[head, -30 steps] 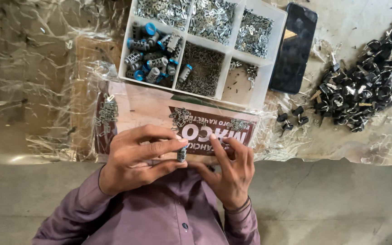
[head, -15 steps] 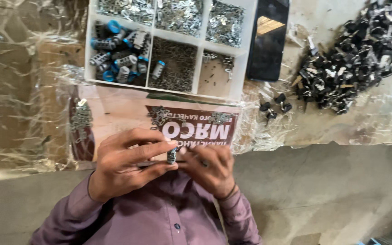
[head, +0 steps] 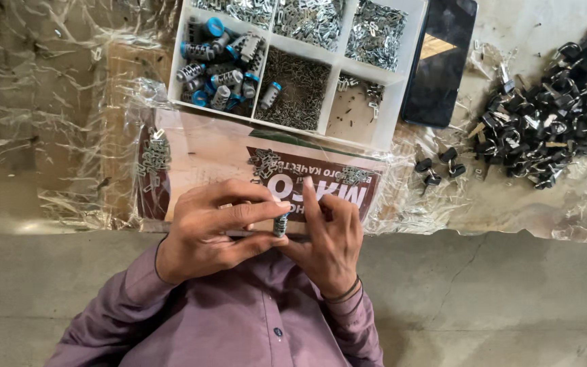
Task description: The person picks small metal fitting parts from a compartment organizer box and assembles them together by hand, pressing components onto each other, then places the finished assemblies into a basket beside the table, repeating the cycle continuously.
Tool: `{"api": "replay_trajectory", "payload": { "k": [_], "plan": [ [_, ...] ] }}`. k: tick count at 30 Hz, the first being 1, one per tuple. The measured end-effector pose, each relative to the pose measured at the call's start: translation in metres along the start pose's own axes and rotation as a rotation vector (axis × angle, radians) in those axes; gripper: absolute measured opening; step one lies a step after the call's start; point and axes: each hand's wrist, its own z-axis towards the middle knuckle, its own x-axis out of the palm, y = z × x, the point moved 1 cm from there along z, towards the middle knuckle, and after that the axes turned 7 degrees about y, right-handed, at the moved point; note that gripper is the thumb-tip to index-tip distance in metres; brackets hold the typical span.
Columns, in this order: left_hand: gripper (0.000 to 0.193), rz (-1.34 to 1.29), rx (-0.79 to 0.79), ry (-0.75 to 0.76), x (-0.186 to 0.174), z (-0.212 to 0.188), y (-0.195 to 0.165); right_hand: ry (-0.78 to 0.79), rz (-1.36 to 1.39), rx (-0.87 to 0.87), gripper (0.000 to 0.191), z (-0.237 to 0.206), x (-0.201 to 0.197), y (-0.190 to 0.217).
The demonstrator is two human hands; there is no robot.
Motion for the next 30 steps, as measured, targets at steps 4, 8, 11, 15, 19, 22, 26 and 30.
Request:
{"api": "replay_trajectory", "payload": {
  "k": [4, 8, 11, 15, 19, 22, 26, 30],
  "plan": [
    [0.045, -0.031, 0.009, -0.002, 0.003, -0.001, -0.001, 0.012, 0.006, -0.079, 0.07, -0.005, 0.0, -0.005],
    [0.044, -0.049, 0.006, 0.0, 0.0, -0.001, 0.001, -0.14, 0.077, -0.378, 0.032, -0.014, 0.001, -0.011],
    [0.045, -0.059, 0.009, 0.008, 0.002, -0.001, 0.002, -0.174, 0.742, -0.199, 0.025, -0.021, 0.001, -0.007],
    [0.045, -0.079, 0.034, 0.004, 0.006, 0.002, 0.0, -0.325, 0.601, 0.028, 0.026, -0.01, -0.004, 0.004],
    [0.044, -0.037, 0.029, 0.008, 0.001, 0.004, -0.004, -0.296, 0.389, -0.025, 0.027, 0.021, -0.009, 0.014],
    [0.042, -0.011, 0.02, 0.005, -0.005, 0.006, -0.006, -0.24, 0.277, -0.01, 0.031, 0.037, -0.008, 0.023],
    [0.042, -0.019, -0.01, -0.009, -0.006, 0.007, -0.007, -0.276, 0.263, 0.106, 0.023, 0.041, -0.009, 0.022],
    [0.044, -0.027, -0.022, -0.026, -0.008, 0.008, -0.004, -0.333, 0.192, 0.246, 0.032, 0.026, -0.015, 0.011]
  ]
}}
